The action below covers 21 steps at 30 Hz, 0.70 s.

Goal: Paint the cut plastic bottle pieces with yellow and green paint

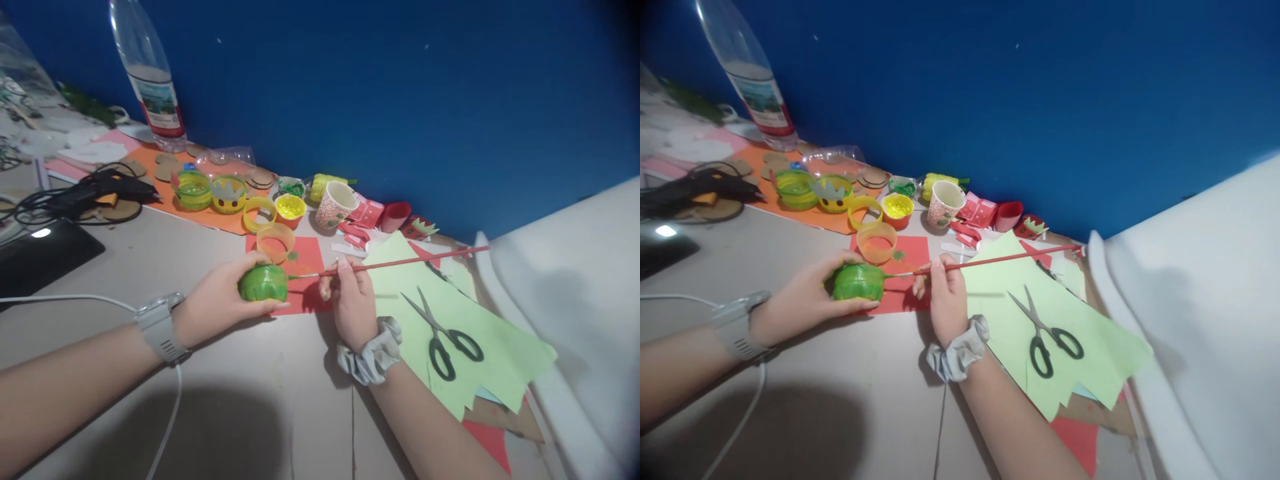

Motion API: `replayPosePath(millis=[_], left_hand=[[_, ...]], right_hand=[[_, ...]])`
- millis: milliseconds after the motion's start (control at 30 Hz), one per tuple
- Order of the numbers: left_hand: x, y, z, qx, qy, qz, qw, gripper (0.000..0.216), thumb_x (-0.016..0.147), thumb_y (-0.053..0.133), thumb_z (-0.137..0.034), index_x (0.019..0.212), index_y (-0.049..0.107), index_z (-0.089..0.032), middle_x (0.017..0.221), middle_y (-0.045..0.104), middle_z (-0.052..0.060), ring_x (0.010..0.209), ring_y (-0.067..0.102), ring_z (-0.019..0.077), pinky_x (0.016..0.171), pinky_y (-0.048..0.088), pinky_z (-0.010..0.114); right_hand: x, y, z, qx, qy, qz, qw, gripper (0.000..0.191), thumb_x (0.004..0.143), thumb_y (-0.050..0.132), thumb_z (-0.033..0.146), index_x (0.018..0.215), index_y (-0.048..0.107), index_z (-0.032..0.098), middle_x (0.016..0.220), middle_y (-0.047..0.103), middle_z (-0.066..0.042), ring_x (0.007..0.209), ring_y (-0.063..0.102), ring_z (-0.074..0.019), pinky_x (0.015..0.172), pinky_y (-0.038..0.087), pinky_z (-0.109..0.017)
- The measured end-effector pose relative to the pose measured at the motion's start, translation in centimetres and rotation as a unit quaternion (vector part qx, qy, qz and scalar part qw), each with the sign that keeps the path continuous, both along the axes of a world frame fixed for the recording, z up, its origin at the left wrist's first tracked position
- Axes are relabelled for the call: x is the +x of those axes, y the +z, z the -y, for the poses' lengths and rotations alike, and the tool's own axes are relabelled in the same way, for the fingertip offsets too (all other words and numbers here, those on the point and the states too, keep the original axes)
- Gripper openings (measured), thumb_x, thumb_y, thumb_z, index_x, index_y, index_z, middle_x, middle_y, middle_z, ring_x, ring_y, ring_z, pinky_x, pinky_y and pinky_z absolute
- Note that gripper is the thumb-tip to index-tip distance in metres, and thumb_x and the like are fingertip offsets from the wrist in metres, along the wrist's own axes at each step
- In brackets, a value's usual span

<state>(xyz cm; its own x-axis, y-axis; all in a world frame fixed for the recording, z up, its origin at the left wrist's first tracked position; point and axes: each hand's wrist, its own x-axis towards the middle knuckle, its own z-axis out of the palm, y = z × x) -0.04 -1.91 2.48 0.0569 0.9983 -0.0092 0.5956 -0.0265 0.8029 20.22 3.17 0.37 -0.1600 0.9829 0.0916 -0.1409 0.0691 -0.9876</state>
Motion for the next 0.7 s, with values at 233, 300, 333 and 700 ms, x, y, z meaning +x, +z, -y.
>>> replayPosePath(millis=[233, 300, 333, 700], left_hand=[[0.03, 0.23, 0.03, 0.005, 0.002, -0.001, 1.0, 0.056, 0.069, 0.075, -0.055, 0.11, 0.057, -0.021, 0.108, 0.068, 0.003, 0.098, 0.065, 0.0248, 0.087, 0.052, 0.034], [0.02, 0.28, 0.0, 0.003, 0.0, 0.0, 1.0, 0.056, 0.07, 0.075, -0.055, 0.111, 0.057, -0.021, 0.11, 0.067, 0.003, 0.099, 0.064, 0.0253, 0.088, 0.052, 0.035], [0.01, 0.29, -0.01, 0.002, -0.002, 0.0, 1.0, 0.056, 0.07, 0.075, -0.055, 0.111, 0.057, -0.021, 0.11, 0.067, 0.004, 0.099, 0.064, 0.0254, 0.087, 0.052, 0.035], [0.09, 0.14, -0.04, -0.002, -0.006, 0.005, 1.0, 0.058, 0.069, 0.075, -0.057, 0.111, 0.057, -0.021, 0.109, 0.069, 0.004, 0.099, 0.065, 0.0273, 0.084, 0.052, 0.036]], right_hand=[[-0.23, -0.02, 0.07, -0.017, 0.016, 0.011, 1.0, 0.032, 0.097, 0.052, 0.038, 0.071, 0.049, 0.02, 0.051, 0.057, 0.006, 0.044, 0.048, -0.0069, 0.047, 0.039, -0.017], [-0.29, 0.06, 0.11, -0.01, 0.001, -0.024, 1.0, 0.029, 0.097, 0.051, 0.039, 0.075, 0.05, 0.02, 0.052, 0.057, 0.007, 0.045, 0.05, -0.007, 0.048, 0.04, -0.017], [-0.33, 0.1, 0.13, -0.004, 0.001, -0.037, 0.999, 0.029, 0.097, 0.05, 0.041, 0.077, 0.051, 0.021, 0.053, 0.058, 0.006, 0.046, 0.051, -0.0073, 0.049, 0.041, -0.017], [-0.58, 0.48, 0.28, 0.012, 0.025, -0.034, 0.999, 0.026, 0.097, 0.051, 0.041, 0.08, 0.055, 0.021, 0.057, 0.061, 0.006, 0.048, 0.054, -0.0082, 0.05, 0.044, -0.018]])
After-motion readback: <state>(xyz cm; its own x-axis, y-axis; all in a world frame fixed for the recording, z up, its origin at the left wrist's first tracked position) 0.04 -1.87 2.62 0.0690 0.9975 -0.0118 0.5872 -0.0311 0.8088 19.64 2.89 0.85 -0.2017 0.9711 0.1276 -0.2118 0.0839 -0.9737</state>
